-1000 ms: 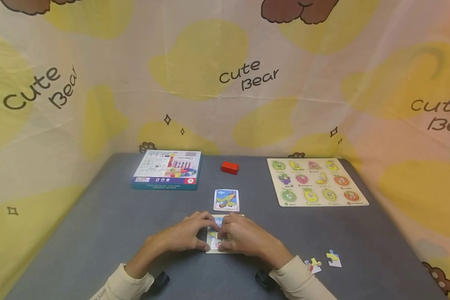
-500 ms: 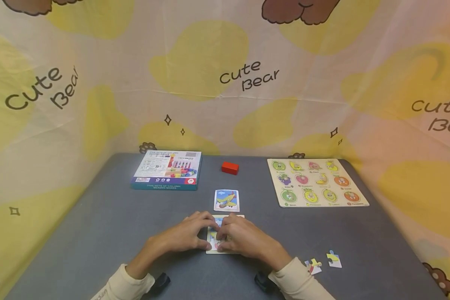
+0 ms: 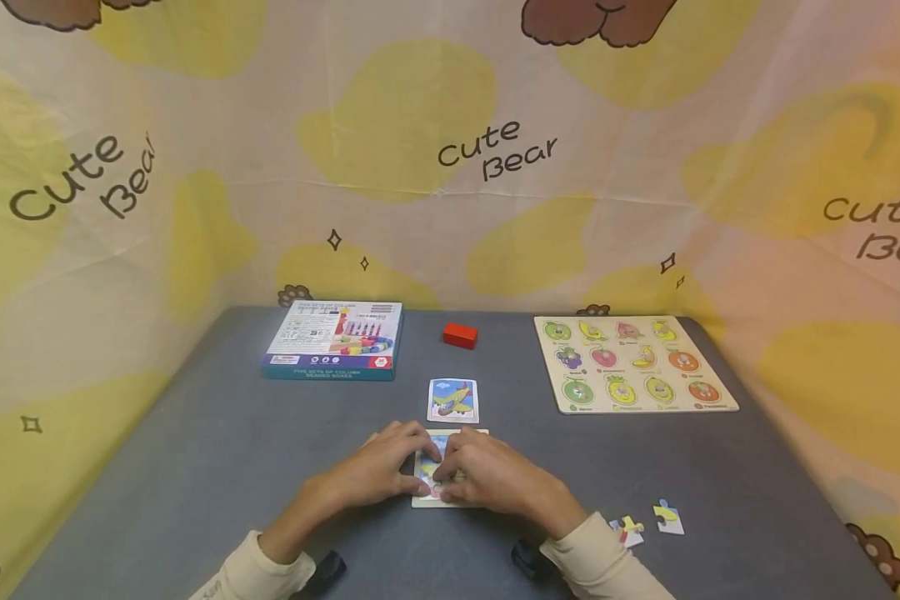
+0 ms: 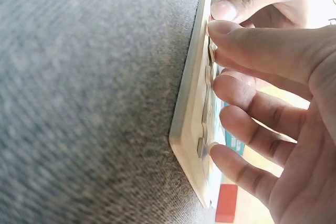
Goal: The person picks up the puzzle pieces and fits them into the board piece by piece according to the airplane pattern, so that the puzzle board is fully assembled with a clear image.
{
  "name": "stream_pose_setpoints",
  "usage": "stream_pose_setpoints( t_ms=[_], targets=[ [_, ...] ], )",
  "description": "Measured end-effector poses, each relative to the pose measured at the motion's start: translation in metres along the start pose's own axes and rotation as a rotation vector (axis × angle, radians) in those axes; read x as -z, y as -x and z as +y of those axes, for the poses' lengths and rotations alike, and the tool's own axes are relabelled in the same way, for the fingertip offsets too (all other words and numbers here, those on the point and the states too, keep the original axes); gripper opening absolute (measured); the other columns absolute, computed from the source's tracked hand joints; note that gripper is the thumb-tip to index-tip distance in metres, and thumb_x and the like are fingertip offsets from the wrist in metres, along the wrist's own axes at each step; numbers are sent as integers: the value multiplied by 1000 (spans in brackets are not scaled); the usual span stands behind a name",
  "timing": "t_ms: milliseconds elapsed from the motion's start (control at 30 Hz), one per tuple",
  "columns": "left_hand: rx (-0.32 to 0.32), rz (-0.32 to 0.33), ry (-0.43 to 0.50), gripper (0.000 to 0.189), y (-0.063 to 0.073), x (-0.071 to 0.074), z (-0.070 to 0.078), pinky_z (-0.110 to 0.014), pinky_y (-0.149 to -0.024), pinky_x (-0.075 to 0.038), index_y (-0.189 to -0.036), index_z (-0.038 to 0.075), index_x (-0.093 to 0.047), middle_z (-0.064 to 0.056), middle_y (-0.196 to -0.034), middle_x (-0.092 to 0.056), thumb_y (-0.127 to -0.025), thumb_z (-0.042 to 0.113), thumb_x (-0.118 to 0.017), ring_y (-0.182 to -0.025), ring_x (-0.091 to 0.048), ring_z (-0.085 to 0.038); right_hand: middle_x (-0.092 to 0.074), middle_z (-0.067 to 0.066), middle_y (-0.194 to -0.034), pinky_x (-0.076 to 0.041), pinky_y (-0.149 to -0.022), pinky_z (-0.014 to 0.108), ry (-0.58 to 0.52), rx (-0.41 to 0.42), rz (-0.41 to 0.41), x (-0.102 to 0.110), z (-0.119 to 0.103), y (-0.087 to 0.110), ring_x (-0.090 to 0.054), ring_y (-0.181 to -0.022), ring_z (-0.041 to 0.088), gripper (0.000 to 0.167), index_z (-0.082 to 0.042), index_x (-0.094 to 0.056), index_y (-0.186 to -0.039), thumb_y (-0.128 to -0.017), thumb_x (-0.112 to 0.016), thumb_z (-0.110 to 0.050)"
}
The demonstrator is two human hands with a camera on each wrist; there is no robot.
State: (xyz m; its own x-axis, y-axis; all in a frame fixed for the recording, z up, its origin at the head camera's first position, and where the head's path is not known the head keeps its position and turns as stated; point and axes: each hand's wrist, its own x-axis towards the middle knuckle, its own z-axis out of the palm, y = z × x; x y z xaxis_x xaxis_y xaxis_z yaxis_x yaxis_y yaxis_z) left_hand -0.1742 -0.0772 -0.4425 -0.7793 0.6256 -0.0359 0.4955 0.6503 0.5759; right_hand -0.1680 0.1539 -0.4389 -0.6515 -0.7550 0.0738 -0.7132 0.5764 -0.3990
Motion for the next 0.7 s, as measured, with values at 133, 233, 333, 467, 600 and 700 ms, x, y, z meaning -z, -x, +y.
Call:
stream_pose_setpoints(
  t_ms=[133,233,333,467,600,700],
  targets=[
    [11,7,7,32,0,-1,1,-45,-94,-40,-117,18,-75,5,-118,-61,-88,25,-88,-116,-52,-19,-67,-10,-101,-49,-82,27,-17,-22,-21,0,2,0,-53,-94,3,16,-19,-85,-107,-92,-84,-22],
    [12,18,7,32,0,-2,1,-45,-93,-40,-116,19,-75,6,-117,-61,-88,25,-88,-116,-52,-20,-66,-10,-101,-48,-82,27,-24,-28,-28,1,3,0,-52,-93,2,16,-20,-85,-108,-92,-83,-22],
    [15,26,2,32,0,-3,1,-44,-93,-40,-115,19,-75,6,-117,-61,-87,26,-89,-117,-52,-20,-66,-10,-101,-48,-82,27,-30,-28,-34,2,3,1,-53,-94,3,16,-20,-84,-108,-93,-83,-22],
    [21,29,7,31,-1,-3,2,-43,-92,-39,-114,20,-74,7,-116,-61,-87,26,-89,-117,-53,-20,-66,-10,-101,-49,-85,29,-56,-53,-39,6,4,5,-53,-96,3,18,-19,-84,-109,-92,-83,-21],
    [32,26,16,29,-1,-3,2,-44,-93,-39,-112,20,-74,8,-116,-61,-87,26,-88,-118,-52,-20,-67,-11,-104,-50,-87,33,-96,-82,-24,12,8,13,-55,-99,6,19,-19,-83,-110,-92,-84,-23],
    [38,23,22,29,-1,-2,3,-46,-94,-39,-111,20,-74,7,-117,-61,-87,26,-89,-119,-52,-21,-69,-10,-108,-50,-90,35,-115,-88,-7,16,14,23,-56,-102,8,20,-19,-82,-112,-92,-83,-26]
  ],
)
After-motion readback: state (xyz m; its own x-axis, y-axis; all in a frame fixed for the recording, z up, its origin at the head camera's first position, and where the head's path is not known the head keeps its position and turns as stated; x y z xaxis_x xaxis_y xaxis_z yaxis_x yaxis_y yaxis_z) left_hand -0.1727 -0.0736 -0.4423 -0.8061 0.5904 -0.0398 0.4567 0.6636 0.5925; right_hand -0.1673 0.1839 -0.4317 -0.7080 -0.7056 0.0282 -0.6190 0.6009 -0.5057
